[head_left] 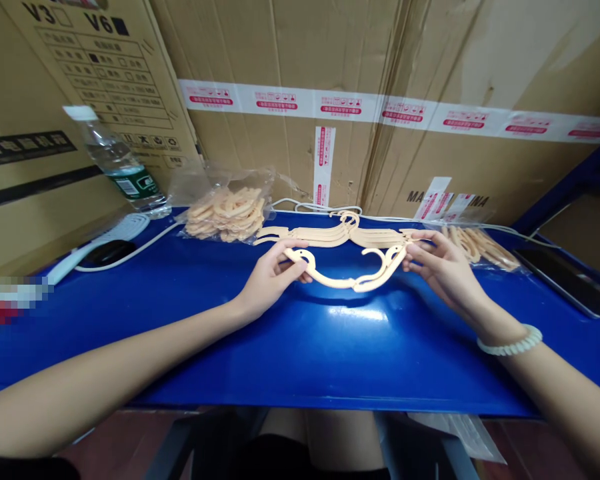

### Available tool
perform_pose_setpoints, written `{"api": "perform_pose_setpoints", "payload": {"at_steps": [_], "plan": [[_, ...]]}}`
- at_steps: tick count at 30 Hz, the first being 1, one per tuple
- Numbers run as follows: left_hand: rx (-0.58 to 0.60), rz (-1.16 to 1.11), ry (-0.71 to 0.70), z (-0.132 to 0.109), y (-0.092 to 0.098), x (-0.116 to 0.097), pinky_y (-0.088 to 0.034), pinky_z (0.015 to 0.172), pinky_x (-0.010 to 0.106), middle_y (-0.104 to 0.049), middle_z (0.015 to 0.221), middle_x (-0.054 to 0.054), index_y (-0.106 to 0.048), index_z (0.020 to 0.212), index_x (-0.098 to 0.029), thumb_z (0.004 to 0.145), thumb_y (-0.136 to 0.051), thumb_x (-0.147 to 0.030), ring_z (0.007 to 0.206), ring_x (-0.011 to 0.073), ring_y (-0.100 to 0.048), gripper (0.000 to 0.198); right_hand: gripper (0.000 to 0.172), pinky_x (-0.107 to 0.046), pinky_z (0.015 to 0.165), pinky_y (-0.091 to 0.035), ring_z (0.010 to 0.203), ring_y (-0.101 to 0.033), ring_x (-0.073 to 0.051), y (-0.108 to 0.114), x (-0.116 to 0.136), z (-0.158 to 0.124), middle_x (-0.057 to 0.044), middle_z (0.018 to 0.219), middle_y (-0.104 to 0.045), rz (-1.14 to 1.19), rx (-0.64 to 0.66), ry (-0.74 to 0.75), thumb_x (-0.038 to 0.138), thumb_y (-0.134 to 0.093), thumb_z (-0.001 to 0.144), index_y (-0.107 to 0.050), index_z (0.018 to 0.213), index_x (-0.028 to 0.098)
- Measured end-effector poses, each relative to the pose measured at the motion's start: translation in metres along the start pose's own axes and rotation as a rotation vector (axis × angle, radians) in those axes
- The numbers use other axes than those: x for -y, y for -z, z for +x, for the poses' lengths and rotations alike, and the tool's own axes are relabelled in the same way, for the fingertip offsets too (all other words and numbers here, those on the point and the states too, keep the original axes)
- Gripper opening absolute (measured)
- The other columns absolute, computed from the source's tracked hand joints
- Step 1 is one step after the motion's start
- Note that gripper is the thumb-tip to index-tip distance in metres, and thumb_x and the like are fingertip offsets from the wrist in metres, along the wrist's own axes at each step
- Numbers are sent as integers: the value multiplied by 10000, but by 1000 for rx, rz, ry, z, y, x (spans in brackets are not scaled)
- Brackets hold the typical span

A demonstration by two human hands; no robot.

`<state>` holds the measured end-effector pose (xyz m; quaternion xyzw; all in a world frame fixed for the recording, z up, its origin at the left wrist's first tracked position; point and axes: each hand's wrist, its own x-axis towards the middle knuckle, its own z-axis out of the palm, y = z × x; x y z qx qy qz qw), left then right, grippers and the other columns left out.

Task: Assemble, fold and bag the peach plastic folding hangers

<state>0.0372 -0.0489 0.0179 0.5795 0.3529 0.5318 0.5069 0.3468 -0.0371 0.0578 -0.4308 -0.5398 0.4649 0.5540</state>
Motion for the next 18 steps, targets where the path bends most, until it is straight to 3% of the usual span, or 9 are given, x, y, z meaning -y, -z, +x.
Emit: {"api": "perform_pose_setpoints", "payload": {"at_steps": [3, 7, 14, 18], "plan": [[75, 24, -12, -2, -5, -1, -591, 686, 276, -671, 841, -3, -559, 1196, -157, 863, -700, -250, 675, 133, -705, 373, 391, -281, 674, -550, 670, -644, -134, -13, -4, -6, 23, 754, -692, 40, 25, -55, 336, -930, 659, -591, 820, 226], [124, 51, -21, -5, -11, -2, -594, 662, 264, -647, 833, -19, -555, 1186, -174, 866, -686, -226, 653, 123, -697, 350, 291, -271, 710, -544, 690, -642, -125, -27, -6, -16, -10, 769, -703, -70, 234, -81, 390, -867, 762, -665, 803, 184], [126, 58, -42, -7, -12, -3, -598, 667, 259, -622, 793, -42, -498, 1257, -197, 861, -708, -246, 659, 119, -694, 450, 274, -357, 904, -552, 1004, -693, -215, -33, 0, -24, -84, 1136, -730, -285, 643, -41, 389, -767, 870, -761, 1064, 196], [45, -2, -33, -4, -9, 1, -600, 627, 257, -654, 799, -45, -443, 1130, -223, 809, -776, -289, 621, 120, -693, 467, 343, -347, 909, -549, 1017, -683, -200, -33, 0, -24, -96, 1201, -696, -298, 738, -22, 370, -731, 901, -738, 1203, 206]]}}
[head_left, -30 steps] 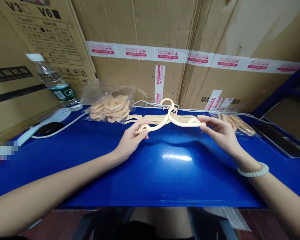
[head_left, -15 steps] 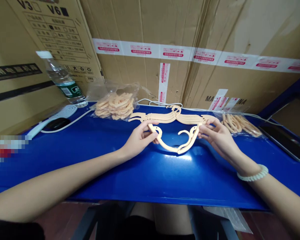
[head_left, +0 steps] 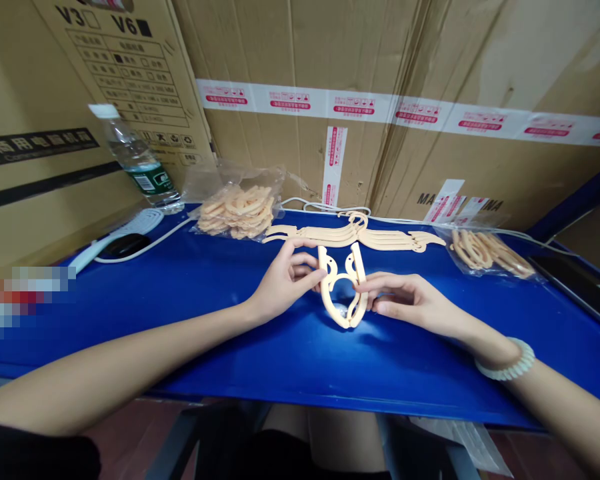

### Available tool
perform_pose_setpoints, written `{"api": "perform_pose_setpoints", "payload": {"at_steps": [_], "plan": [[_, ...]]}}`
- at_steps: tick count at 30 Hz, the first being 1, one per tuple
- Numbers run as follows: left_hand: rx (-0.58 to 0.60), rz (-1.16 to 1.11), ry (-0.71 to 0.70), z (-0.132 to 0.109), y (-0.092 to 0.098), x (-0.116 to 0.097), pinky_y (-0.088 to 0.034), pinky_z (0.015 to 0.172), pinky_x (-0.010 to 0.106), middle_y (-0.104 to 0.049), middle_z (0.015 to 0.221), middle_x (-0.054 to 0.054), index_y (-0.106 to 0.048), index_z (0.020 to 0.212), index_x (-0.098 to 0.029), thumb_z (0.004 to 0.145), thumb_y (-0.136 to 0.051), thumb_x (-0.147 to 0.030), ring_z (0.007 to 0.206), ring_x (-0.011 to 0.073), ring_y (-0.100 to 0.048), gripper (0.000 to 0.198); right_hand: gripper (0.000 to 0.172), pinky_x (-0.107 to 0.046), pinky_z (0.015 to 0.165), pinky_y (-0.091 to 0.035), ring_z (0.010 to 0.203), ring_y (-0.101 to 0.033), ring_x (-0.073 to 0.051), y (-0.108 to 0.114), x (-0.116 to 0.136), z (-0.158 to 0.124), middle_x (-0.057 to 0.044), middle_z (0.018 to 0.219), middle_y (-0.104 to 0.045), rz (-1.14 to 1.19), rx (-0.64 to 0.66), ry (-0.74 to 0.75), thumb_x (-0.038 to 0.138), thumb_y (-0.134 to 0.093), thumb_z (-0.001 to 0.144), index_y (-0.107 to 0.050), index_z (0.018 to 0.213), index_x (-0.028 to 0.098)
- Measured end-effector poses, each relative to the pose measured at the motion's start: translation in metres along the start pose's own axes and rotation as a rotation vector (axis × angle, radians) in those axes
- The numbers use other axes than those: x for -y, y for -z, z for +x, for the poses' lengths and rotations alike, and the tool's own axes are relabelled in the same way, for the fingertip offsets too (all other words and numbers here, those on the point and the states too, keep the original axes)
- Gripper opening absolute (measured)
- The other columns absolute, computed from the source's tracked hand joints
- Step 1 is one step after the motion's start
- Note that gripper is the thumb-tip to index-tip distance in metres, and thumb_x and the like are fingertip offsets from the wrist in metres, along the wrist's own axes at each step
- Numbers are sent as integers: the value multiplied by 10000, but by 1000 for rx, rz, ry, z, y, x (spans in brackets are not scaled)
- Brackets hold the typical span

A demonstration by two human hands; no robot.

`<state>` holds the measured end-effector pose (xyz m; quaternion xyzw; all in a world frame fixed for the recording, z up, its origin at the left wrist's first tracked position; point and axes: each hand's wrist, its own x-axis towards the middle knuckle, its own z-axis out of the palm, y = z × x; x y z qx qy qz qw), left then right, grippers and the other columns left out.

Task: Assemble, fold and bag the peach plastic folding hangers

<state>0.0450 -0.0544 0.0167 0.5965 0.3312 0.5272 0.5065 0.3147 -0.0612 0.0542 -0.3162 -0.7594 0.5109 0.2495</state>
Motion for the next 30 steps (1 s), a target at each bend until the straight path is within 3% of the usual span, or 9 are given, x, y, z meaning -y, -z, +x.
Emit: {"api": "perform_pose_setpoints", "payload": {"at_steps": [5, 12, 19, 30], "plan": [[-12, 13, -27, -1, 0, -1, -620, 689, 276, -680, 884, -3, -488, 913, -195, 796, -788, -292, 694, 127, -715, 337, 375, -313, 858, -560, 960, -672, -173, 1, 0, 0, -102, 1214, -676, -21, -38, 4, 360, -750, 882, -735, 1224, 206], [57, 88, -83, -3, -1, -2, -603, 878, 342, -704, 1124, 93, -635, 1034, -168, 900, -663, -253, 994, 200, -706, 161, 425, -370, 885, -566, 892, -697, -187, 1, 1, -1, -80, 1053, -713, -1, -129, -13, 377, -755, 876, -716, 1268, 218], [266, 162, -139, -7, 4, -3, -570, 990, 370, -630, 1348, 107, -640, 1268, -202, 952, -548, -153, 1193, 230, -645, 332, 429, -374, 906, -560, 886, -709, -194, 0, 2, -1, -63, 960, -720, 9, -158, -22, 395, -766, 865, -727, 1251, 213], [410, 219, -193, -12, 3, -7, -539, 1046, 377, -405, 1601, 78, -547, 1439, -308, 925, -524, -62, 1399, 270, -496, 571, 421, -387, 917, -581, 901, -718, -197, -2, -1, -3, -80, 1041, -711, 41, -176, 19, 394, -749, 886, -705, 1263, 212]]}}
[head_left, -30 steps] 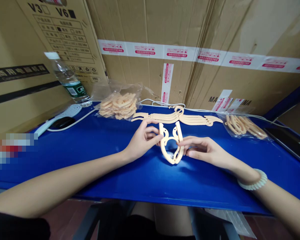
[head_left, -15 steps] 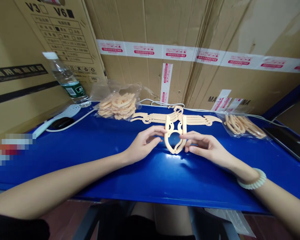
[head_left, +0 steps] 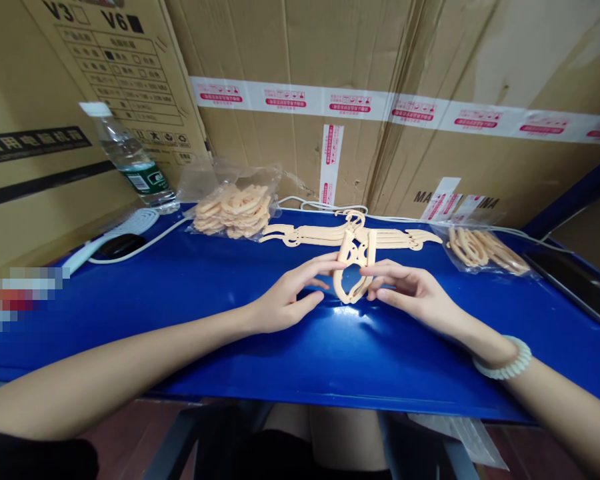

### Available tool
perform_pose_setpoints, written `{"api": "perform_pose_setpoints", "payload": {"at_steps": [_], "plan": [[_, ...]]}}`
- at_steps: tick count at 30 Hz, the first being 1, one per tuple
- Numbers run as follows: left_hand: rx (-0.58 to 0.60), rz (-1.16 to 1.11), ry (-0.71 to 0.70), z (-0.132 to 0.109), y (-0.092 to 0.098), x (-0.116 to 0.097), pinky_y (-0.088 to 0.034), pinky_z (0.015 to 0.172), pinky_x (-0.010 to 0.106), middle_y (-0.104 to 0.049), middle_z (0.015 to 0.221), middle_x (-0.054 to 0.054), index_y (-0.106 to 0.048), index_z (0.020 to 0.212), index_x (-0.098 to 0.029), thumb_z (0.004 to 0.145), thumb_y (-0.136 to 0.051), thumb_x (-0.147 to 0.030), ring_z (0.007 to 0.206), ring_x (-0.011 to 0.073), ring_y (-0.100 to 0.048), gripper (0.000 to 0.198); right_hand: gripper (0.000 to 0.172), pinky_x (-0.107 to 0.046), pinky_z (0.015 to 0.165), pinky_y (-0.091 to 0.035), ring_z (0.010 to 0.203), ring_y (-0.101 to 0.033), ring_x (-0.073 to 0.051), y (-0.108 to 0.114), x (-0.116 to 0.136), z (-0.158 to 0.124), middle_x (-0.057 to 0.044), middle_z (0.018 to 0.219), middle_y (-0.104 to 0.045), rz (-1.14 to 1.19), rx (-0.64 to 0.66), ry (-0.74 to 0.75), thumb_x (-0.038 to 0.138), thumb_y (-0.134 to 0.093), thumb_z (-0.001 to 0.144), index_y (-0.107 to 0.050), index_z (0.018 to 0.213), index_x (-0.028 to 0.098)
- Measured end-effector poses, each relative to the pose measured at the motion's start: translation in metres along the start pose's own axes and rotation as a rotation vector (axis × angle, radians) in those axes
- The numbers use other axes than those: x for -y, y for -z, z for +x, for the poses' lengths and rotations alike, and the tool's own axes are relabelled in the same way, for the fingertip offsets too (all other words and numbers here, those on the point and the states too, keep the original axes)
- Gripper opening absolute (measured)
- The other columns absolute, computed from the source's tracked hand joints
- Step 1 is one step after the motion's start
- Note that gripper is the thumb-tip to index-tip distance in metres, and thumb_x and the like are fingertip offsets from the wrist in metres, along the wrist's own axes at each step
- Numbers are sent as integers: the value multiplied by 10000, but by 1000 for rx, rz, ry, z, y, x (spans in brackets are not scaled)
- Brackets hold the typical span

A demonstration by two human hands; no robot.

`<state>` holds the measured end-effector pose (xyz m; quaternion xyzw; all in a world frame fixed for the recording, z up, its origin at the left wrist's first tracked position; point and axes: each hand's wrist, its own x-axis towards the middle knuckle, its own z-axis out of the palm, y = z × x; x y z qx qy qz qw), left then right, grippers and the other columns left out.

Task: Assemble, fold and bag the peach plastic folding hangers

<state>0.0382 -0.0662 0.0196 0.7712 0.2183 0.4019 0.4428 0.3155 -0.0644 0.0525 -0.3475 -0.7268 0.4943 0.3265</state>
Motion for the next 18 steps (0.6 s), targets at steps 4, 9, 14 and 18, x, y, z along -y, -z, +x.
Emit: {"api": "perform_pose_setpoints", "payload": {"at_steps": [4, 9, 14, 18], "plan": [[39, -66, 61, 0, 0, -1, -538, 1053, 408, -310, 1658, 85, -507, 1475, -333, 917, -546, -74, 1266, 247, -612, 616, 414, -364, 891, -595, 906, -728, -186, -2, 3, -1, -90, 1130, -676, -13, 45, 18, 351, -750, 884, -704, 1277, 231], [23, -178, 139, 3, 2, -2, -537, 1055, 414, -357, 1634, 97, -542, 1442, -305, 907, -584, -113, 1201, 230, -651, 570, 418, -389, 925, -593, 917, -735, -197, -1, 4, 0, -88, 1101, -673, -35, 69, 23, 351, -736, 896, -696, 1294, 233], [-14, -230, 174, 6, 2, -2, -552, 1025, 403, -404, 1608, 108, -554, 1431, -295, 878, -624, -120, 1190, 235, -661, 584, 407, -364, 877, -605, 896, -712, -176, 0, 1, -1, -104, 1233, -626, -95, 36, 38, 368, -731, 896, -699, 1282, 243], [9, -188, 172, 6, 1, -1, -558, 1013, 423, -464, 1570, 121, -549, 1444, -285, 862, -620, -101, 1143, 232, -681, 614, 379, -371, 902, -592, 980, -685, -194, -2, 2, -1, -103, 1280, -618, -205, 70, 109, 337, -687, 928, -679, 1300, 266]]}}
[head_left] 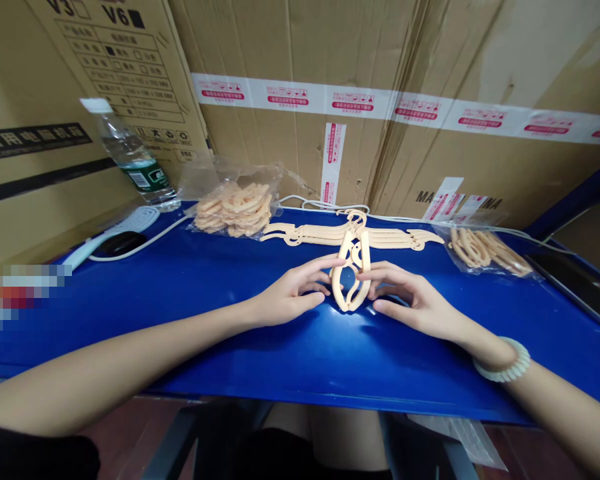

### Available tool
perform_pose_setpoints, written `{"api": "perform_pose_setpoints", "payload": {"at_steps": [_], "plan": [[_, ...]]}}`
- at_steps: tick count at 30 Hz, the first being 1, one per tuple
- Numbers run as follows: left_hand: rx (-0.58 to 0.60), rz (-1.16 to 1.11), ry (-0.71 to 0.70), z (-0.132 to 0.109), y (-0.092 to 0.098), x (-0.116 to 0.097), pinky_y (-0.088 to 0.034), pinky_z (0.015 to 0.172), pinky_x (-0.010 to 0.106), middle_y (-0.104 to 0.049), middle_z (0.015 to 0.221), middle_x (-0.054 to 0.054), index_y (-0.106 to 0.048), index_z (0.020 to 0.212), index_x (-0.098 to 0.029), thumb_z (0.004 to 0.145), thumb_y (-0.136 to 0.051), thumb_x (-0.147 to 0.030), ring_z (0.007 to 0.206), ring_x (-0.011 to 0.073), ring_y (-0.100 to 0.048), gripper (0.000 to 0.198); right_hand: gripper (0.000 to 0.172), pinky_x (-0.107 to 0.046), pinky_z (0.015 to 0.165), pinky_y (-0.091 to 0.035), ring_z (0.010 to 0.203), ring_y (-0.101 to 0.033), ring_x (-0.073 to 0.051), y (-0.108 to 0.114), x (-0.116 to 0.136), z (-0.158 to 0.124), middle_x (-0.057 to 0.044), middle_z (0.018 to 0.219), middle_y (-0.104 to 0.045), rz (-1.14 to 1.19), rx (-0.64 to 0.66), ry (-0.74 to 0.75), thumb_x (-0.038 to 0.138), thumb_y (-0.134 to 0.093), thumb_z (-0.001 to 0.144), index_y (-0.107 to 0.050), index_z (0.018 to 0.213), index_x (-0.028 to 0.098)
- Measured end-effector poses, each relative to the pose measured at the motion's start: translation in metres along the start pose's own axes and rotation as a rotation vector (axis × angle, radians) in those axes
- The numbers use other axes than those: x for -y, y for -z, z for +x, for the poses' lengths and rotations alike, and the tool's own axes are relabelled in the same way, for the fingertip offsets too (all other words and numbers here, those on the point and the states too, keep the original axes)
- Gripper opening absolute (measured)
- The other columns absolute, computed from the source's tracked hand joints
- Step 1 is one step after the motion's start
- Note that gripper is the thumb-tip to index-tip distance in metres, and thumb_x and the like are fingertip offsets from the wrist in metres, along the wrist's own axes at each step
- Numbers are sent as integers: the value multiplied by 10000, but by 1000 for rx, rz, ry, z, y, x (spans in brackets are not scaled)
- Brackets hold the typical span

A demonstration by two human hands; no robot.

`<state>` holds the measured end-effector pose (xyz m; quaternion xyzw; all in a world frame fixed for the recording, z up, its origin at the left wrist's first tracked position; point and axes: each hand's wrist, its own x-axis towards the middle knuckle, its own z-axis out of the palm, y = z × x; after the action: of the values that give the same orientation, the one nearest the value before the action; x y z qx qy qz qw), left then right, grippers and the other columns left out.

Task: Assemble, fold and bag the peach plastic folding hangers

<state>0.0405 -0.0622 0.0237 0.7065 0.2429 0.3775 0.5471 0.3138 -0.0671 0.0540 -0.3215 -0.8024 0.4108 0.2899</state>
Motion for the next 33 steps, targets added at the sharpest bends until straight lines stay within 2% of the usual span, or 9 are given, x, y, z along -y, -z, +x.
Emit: {"api": "perform_pose_setpoints", "payload": {"at_steps": [2, 4, 8, 13, 21, 24, 26, 29, 33], "plan": [[5, 69, -29, 0, 0, 0, -553, 1021, 443, -485, 1555, 121, -549, 1445, -282, 860, -607, -93, 1169, 248, -670, 617, 371, -405, 971, -566, 1087, -665, -227, 0, 1, 0, -99, 1296, -627, -74, 23, 49, 328, -666, 942, -667, 1310, 277], [-2, 176, -88, -1, 0, 2, -528, 1056, 474, -492, 1553, 119, -556, 1439, -274, 860, -588, -81, 1281, 288, -609, 611, 353, -450, 1045, -522, 1193, -626, -260, 0, 0, 1, -99, 1317, -633, -156, 36, 86, 326, -641, 958, -665, 1308, 281], [-23, 453, -176, -2, 1, 6, -386, 1184, 544, -491, 1557, 116, -528, 1451, -258, 873, -567, -77, 1452, 311, -445, 607, 369, -513, 1114, -458, 1281, -574, -282, 1, -7, 0, -101, 1362, -622, -278, 71, 131, 306, -586, 992, -626, 1358, 291], [-34, 626, -166, -3, -1, 10, -388, 1181, 526, -510, 1534, 140, -461, 1481, -232, 926, -570, -176, 1419, 305, -485, 568, 493, -518, 1128, -444, 1340, -519, -274, -1, -14, 0, -97, 1461, -553, -419, 116, 172, 278, -522, 1025, -472, 1513, 334], [-22, 635, -167, -1, -2, 9, -378, 1182, 513, -508, 1527, 141, -469, 1441, -230, 934, -560, -178, 1423, 299, -476, 518, 502, -534, 1039, -499, 1226, -574, -303, 1, -8, 2, -111, 1357, -630, -557, 44, 165, 309, -541, 1013, -475, 1511, 308], [-54, 632, -189, -1, -2, 8, -398, 1159, 480, -563, 1451, 132, -510, 1369, -223, 908, -542, -127, 1371, 281, -515, 472, 381, -498, 958, -532, 1108, -619, -294, 4, -6, 1, -99, 1219, -694, -570, -23, 167, 297, -544, 1006, -606, 1381, 283], [-93, 653, -188, -1, -2, 7, -447, 1095, 449, -626, 1324, 126, -560, 1247, -208, 881, -539, -97, 1268, 271, -575, 384, 275, -470, 890, -542, 1015, -631, -283, 6, -6, 0, -93, 1086, -727, -582, -43, 180, 282, -537, 1006, -693, 1230, 258], [-132, 706, -182, -3, -3, 6, -489, 984, 419, -663, 1155, 106, -584, 1042, -197, 859, -560, -100, 1114, 259, -614, 208, 208, -446, 830, -540, 939, -620, -272, 7, -6, 1, -92, 961, -728, -603, -16, 223, 268, -549, 995, -739, 1073, 232], [-108, 765, -153, -4, -5, 5, -482, 973, 422, -661, 1123, 79, -591, 988, -201, 864, -591, -132, 1074, 246, -613, 142, 236, -450, 870, -542, 977, -606, -263, 5, -7, 1, -105, 1032, -704, -610, 52, 268, 233, -545, 996, -729, 1142, 214]]}}
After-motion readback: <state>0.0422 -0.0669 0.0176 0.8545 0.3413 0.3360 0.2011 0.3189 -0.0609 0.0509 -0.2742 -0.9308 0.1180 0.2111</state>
